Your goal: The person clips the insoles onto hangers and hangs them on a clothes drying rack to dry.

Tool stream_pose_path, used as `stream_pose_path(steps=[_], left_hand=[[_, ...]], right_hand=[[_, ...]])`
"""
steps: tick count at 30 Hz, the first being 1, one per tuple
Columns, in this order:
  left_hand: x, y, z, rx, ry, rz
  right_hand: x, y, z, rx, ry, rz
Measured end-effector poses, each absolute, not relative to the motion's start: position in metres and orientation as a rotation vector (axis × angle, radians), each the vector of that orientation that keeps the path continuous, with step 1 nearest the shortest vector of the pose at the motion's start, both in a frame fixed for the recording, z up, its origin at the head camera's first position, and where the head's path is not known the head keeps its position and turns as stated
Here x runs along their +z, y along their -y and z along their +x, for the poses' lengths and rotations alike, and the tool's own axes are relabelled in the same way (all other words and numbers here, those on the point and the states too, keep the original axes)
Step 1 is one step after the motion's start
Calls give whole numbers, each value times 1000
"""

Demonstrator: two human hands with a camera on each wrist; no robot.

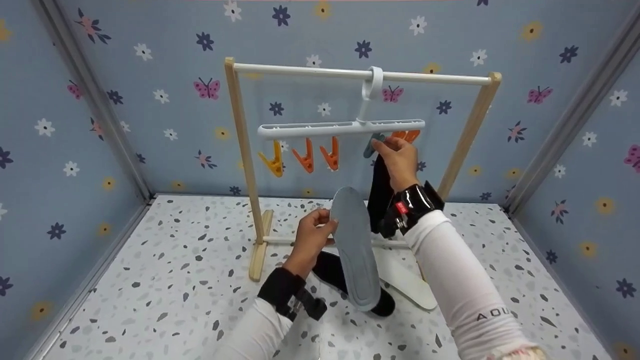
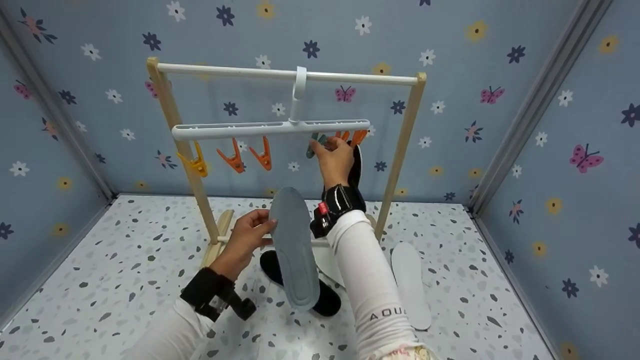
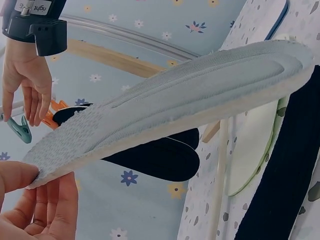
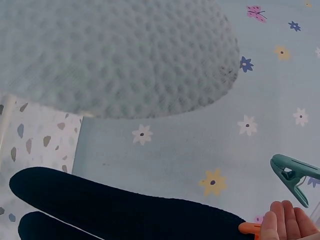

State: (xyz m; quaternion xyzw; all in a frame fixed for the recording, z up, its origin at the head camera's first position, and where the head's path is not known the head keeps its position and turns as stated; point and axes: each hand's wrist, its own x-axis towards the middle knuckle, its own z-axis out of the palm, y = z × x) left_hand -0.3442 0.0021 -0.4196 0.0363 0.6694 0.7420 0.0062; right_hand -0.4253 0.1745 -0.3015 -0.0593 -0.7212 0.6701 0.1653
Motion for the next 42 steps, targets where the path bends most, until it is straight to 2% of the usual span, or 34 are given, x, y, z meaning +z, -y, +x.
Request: stream_pose_path(steps=[14, 20, 27, 42], left_hand=[[-419, -9, -347, 2289, -2121, 111], [-399, -7, -340, 2253, -2085, 130], [-413, -7, -354, 2255, -2079, 180], [-401, -16, -370, 2255, -2084, 84]], right_hand=[[-300, -168, -429, 1870, 2026, -203], [-299, -169, -429, 1859, 2026, -226], [-300, -167, -432, 1854, 2022, -241], [-301, -169, -430, 1958, 1881, -229]])
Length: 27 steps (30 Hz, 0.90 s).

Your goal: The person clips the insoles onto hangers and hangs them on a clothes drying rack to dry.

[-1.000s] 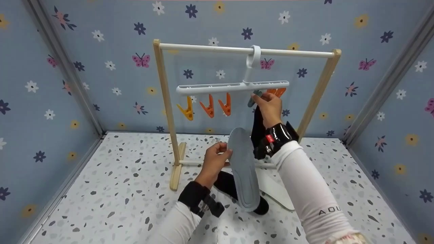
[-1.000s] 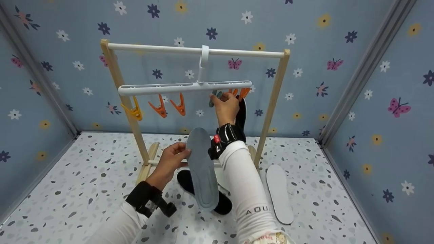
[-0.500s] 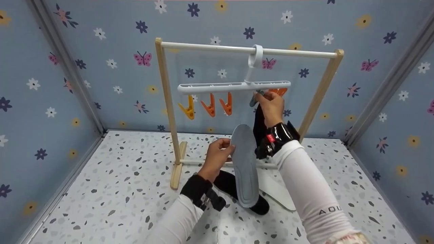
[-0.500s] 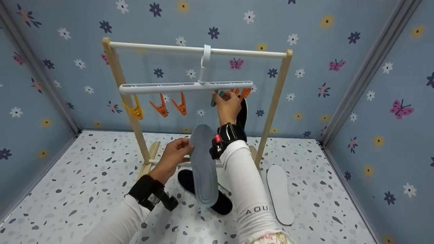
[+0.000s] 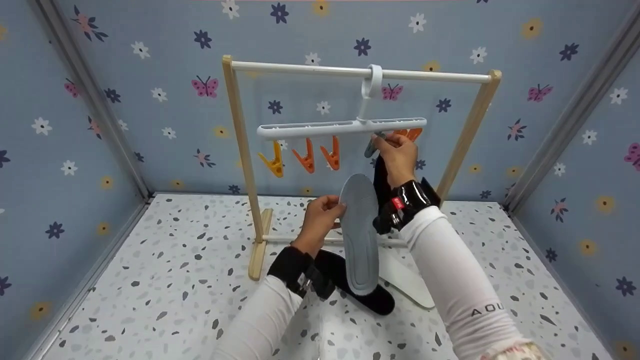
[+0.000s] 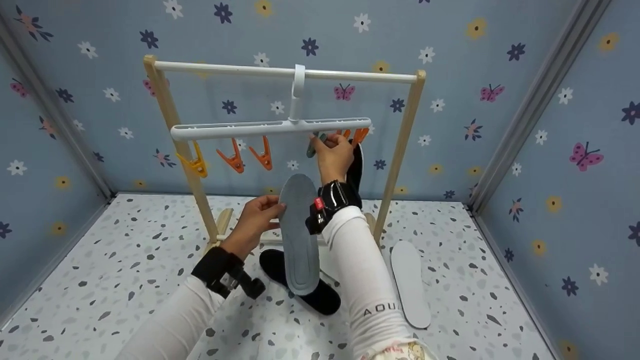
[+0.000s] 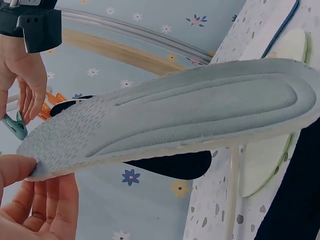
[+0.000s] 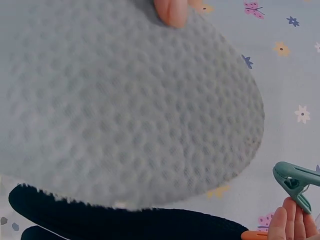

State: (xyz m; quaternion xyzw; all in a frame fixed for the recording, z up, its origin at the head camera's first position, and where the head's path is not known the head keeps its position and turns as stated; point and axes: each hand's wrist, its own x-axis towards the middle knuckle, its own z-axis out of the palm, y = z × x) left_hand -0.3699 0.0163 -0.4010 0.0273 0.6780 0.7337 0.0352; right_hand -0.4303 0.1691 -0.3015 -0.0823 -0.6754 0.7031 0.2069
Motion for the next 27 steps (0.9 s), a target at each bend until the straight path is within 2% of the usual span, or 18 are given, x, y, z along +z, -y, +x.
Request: stream_pose_path(steps=[13, 27], left_hand=[[-396, -11, -388, 2265, -2005, -99], [-389, -20, -387, 2264, -2042, -53]], right_hand=[[-301, -171, -429, 1837, 1947, -215], [-299, -183, -426, 1729, 2069, -168]])
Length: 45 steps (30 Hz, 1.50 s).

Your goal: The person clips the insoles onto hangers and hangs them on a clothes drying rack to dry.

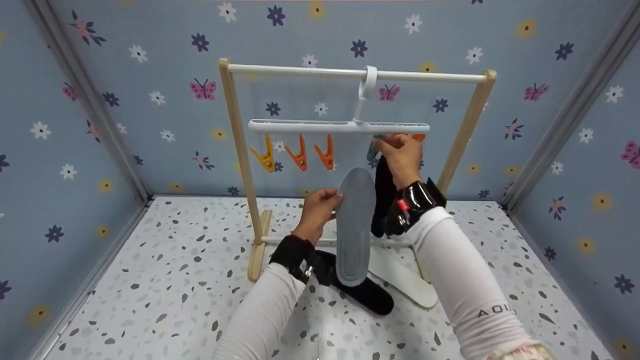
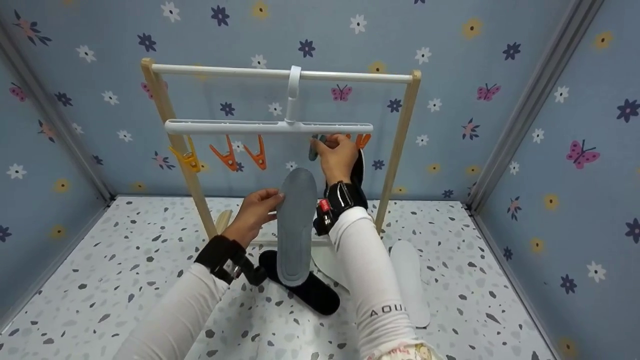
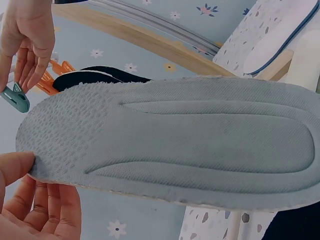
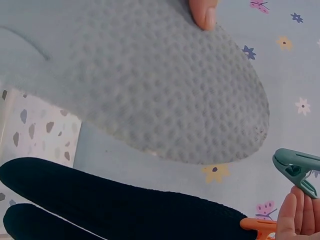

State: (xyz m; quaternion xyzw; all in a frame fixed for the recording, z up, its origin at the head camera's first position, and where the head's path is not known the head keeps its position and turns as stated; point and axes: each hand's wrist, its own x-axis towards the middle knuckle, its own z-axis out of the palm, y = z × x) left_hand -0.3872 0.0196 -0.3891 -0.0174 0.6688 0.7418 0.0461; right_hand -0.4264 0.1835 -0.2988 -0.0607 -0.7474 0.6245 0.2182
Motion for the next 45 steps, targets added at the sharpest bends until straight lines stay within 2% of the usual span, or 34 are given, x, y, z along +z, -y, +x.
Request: stream_pose_path(steps=[18, 45], left_hand=[[-386, -27, -391, 2272, -2070, 9], [-388, -32, -398, 2287, -2014, -97]], right_hand=[[-300, -187, -427, 1904, 1910, -198], [-301, -173, -424, 1907, 1760, -163]])
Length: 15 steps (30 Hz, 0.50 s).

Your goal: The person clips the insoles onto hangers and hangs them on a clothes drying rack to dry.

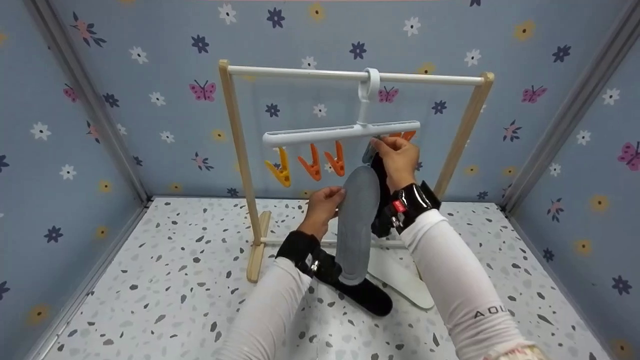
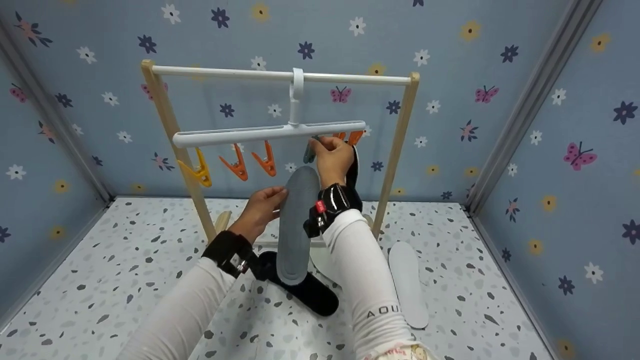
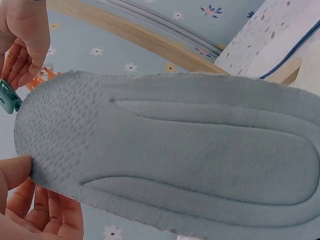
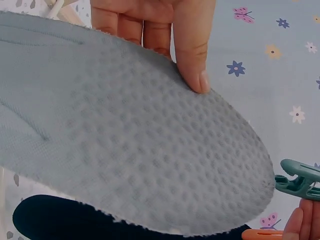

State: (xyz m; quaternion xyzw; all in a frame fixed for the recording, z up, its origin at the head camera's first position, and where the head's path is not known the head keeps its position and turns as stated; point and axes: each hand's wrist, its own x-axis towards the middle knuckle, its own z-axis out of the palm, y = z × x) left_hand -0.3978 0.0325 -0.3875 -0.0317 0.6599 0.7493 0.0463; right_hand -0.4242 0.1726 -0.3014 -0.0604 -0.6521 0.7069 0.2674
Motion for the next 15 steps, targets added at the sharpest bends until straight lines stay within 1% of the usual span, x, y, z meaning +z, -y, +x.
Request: stream_pose_path(steps=[8, 15], left_hand=[[-386, -32, -396, 2312, -1963, -87], [-384, -31, -398, 2312, -1920, -136]], right_hand=[[-301, -171, -424, 1916, 1768, -188], [-300, -169, -424, 1929, 1741, -161]])
